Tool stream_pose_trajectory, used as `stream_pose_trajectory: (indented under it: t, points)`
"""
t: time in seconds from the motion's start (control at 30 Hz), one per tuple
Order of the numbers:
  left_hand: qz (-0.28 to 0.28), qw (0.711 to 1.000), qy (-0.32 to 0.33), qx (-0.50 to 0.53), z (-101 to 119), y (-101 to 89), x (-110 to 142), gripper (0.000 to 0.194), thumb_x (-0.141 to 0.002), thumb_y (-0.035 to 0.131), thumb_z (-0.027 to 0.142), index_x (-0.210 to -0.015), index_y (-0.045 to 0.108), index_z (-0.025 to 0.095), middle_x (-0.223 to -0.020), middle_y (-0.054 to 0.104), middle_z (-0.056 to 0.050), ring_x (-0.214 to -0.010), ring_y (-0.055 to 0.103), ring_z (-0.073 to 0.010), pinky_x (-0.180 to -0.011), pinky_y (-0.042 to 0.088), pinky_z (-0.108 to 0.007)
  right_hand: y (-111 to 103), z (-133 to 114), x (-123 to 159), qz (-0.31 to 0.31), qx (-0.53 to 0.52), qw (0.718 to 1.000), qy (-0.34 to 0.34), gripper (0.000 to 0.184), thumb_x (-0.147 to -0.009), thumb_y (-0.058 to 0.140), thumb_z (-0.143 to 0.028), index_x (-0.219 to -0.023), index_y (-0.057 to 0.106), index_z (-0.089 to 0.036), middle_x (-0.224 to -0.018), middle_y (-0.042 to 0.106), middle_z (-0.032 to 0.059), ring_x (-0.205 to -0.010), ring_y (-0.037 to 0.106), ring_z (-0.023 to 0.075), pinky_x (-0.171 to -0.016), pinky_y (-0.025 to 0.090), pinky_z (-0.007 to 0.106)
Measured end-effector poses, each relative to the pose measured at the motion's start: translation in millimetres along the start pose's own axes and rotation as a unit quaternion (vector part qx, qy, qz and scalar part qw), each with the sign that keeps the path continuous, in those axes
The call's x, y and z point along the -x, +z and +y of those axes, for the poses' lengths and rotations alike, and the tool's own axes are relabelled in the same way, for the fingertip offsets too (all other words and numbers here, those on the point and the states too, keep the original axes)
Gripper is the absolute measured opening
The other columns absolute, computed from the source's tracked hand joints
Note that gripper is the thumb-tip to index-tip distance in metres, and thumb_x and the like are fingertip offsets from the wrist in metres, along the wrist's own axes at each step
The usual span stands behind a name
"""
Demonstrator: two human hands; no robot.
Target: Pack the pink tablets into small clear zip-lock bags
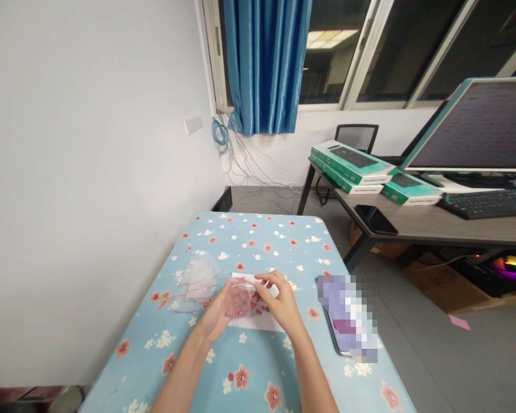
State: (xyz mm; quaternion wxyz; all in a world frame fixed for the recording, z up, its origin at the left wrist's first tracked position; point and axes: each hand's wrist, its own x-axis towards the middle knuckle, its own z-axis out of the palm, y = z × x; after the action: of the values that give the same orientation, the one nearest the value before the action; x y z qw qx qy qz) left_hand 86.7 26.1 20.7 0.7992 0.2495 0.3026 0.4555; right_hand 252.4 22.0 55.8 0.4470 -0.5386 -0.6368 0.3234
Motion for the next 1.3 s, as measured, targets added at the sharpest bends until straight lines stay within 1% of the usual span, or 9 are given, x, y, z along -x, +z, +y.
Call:
stream_pose_trajectory:
  t: [0.13,0.3,0.53,0.6,0.8,0.93,1.07,1.17,1.3]
  points:
    - [0.044,0.998,0.036,-0.008,-6,0.5,-2,0.037,-0.08,0.06,0.049,-0.099,0.062,0.016,-0.091,0.071,-0.008,-0.092,0.066,-0.0222,-0.079,0.049,-0.032,6,12,8,0.004,-0.012,1.0,-0.007,0.031,-0.083,0.056,-0.047,-0.079,0.067,-0.019,-0.069,0.059,0.003,-0.067,0.054,0.0174,-0.07,0.044,0.03]
    - [0.056,0.997,0.037,-0.041,-14,-0.1,-3,0.031,-0.08,0.062,0.044,-0.101,0.06,0.021,-0.089,0.071,-0.007,-0.083,0.068,-0.0221,-0.076,0.049,-0.034,11,14,10,0.015,-0.039,0.999,0.014,0.038,-0.085,0.052,-0.05,-0.066,0.06,-0.018,-0.064,0.058,0.0025,-0.06,0.053,0.0159,-0.063,0.044,0.029]
    - [0.092,0.983,0.111,-0.116,-15,-2.7,-4,0.02,-0.076,0.067,0.036,-0.082,0.063,0.018,-0.08,0.07,-0.004,-0.084,0.065,-0.0215,-0.071,0.048,-0.027,12,11,11,0.009,-0.057,0.998,0.033,0.033,-0.083,0.053,-0.045,-0.065,0.057,-0.018,-0.061,0.055,0.0012,-0.058,0.051,0.0152,-0.059,0.043,0.027]
    - [0.095,0.981,0.114,-0.124,-15,-2.5,-5,0.018,-0.076,0.068,0.034,-0.079,0.064,0.017,-0.076,0.069,-0.004,-0.084,0.065,-0.0223,-0.069,0.049,-0.027,12,11,11,0.007,-0.06,0.998,0.033,0.031,-0.082,0.054,-0.044,-0.066,0.057,-0.018,-0.063,0.056,0.0015,-0.059,0.051,0.0154,-0.059,0.043,0.027]
    - [0.114,0.971,0.121,-0.171,-12,2.7,-2,0.021,-0.075,0.069,0.037,-0.075,0.066,0.016,-0.064,0.067,-0.004,-0.061,0.064,-0.0199,-0.055,0.048,-0.026,15,12,13,0.009,-0.08,0.996,0.032,0.029,-0.082,0.054,-0.041,-0.064,0.056,-0.018,-0.062,0.055,0.0007,-0.062,0.051,0.015,-0.059,0.042,0.025]
    - [0.127,0.96,0.152,-0.198,-12,2.1,2,0.018,-0.076,0.068,0.035,-0.073,0.067,0.017,-0.057,0.066,-0.002,-0.056,0.064,-0.0198,-0.051,0.045,-0.025,19,11,14,0.023,-0.086,0.996,0.03,0.028,-0.082,0.053,-0.039,-0.062,0.054,-0.018,-0.06,0.053,-0.0003,-0.06,0.049,0.0143,-0.058,0.041,0.025]
    - [0.135,0.948,0.162,-0.239,-10,-0.1,3,0.022,-0.077,0.066,0.038,-0.067,0.064,0.018,-0.051,0.063,-0.001,-0.048,0.061,-0.0178,-0.048,0.045,-0.024,24,11,14,0.002,-0.093,0.995,0.041,0.027,-0.083,0.054,-0.04,-0.07,0.057,-0.017,-0.062,0.054,-0.0005,-0.058,0.048,0.0136,-0.057,0.04,0.025]
    - [0.127,0.94,0.157,-0.274,-9,0.9,2,0.024,-0.077,0.065,0.04,-0.07,0.066,0.017,-0.055,0.064,-0.001,-0.048,0.06,-0.0167,-0.049,0.046,-0.025,24,11,15,-0.013,-0.083,0.996,0.038,0.028,-0.084,0.053,-0.041,-0.074,0.061,-0.017,-0.065,0.058,0.0007,-0.062,0.05,0.0144,-0.06,0.04,0.025]
    - [0.105,0.942,0.165,-0.274,-9,3.3,1,0.021,-0.071,0.072,0.036,-0.079,0.07,0.016,-0.071,0.07,-0.004,-0.055,0.062,-0.0161,-0.054,0.048,-0.025,22,9,16,-0.03,-0.048,0.998,0.019,0.031,-0.087,0.05,-0.042,-0.074,0.061,-0.017,-0.065,0.061,0.0013,-0.062,0.052,0.0149,-0.061,0.039,0.025]
